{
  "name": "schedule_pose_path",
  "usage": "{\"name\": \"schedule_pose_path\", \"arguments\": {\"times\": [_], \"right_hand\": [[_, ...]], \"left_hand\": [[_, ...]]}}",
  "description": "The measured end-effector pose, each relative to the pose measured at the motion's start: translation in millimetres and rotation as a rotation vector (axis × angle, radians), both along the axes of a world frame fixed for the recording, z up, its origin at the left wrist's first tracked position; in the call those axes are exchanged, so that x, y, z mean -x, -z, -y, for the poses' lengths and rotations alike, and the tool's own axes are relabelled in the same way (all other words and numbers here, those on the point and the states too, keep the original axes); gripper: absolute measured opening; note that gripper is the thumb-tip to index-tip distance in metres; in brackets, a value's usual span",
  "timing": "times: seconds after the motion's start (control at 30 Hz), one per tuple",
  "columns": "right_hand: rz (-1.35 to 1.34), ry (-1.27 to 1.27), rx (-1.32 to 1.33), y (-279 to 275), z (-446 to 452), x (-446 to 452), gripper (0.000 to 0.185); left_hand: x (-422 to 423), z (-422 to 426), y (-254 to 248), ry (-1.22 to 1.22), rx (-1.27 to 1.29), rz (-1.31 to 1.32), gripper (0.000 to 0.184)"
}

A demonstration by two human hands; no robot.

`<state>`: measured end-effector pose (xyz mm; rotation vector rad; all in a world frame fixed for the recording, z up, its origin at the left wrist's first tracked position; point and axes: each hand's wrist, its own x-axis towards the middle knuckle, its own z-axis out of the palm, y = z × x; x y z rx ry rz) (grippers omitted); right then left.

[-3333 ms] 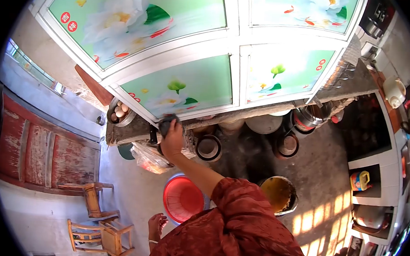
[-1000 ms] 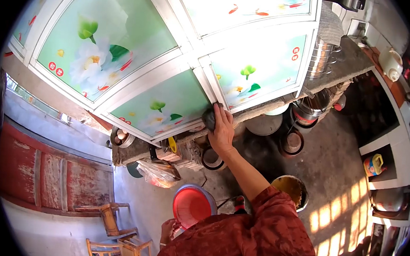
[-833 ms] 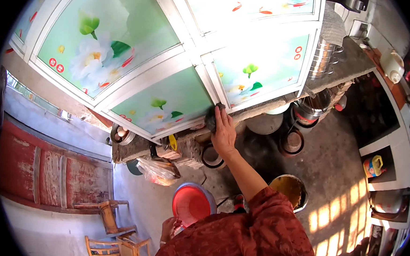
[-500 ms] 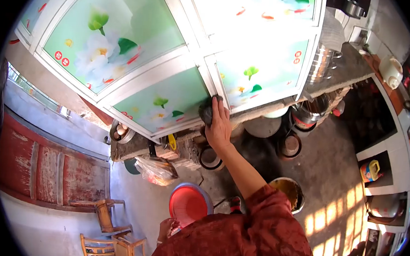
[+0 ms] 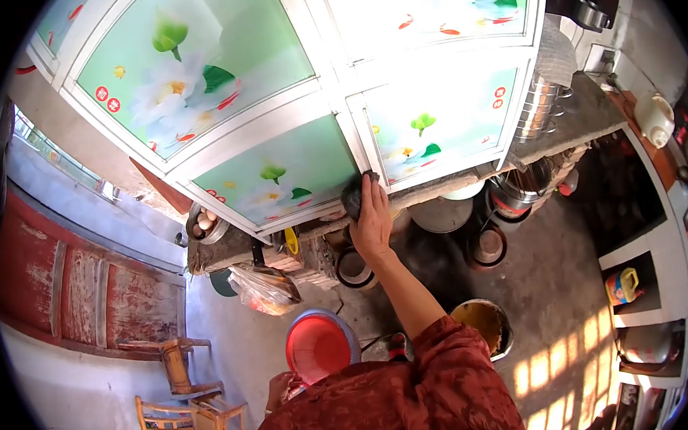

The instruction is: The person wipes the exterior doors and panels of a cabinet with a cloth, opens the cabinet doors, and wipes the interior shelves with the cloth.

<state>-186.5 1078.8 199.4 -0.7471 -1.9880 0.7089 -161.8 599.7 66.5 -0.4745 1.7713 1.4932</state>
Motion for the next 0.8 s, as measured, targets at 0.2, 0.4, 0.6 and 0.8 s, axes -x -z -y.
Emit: {"name": "schedule_pose_path", "arguments": {"times": [0.2,0.4,0.6,0.8], "right_hand": [[0.022,0.079,0.085,28,13,18,0.087],[-0.06,0.025,0.028,3,7,11,0.086],[0.065,0.032,-0.007,30,4,11,0.086],[0.069,0.029,0.126,48,-1,-7,0.081]], "left_hand": [[6,-12,-5,0.004,0.007,-0.034,0.022],[2,-3,-2,-0.003,0.027,-0.025,0.022],[5,-5,2,0.005,0.012,-0.031,0.022],[2,-11,-1,-0.003,0.022,-0.067,0.023]]}}
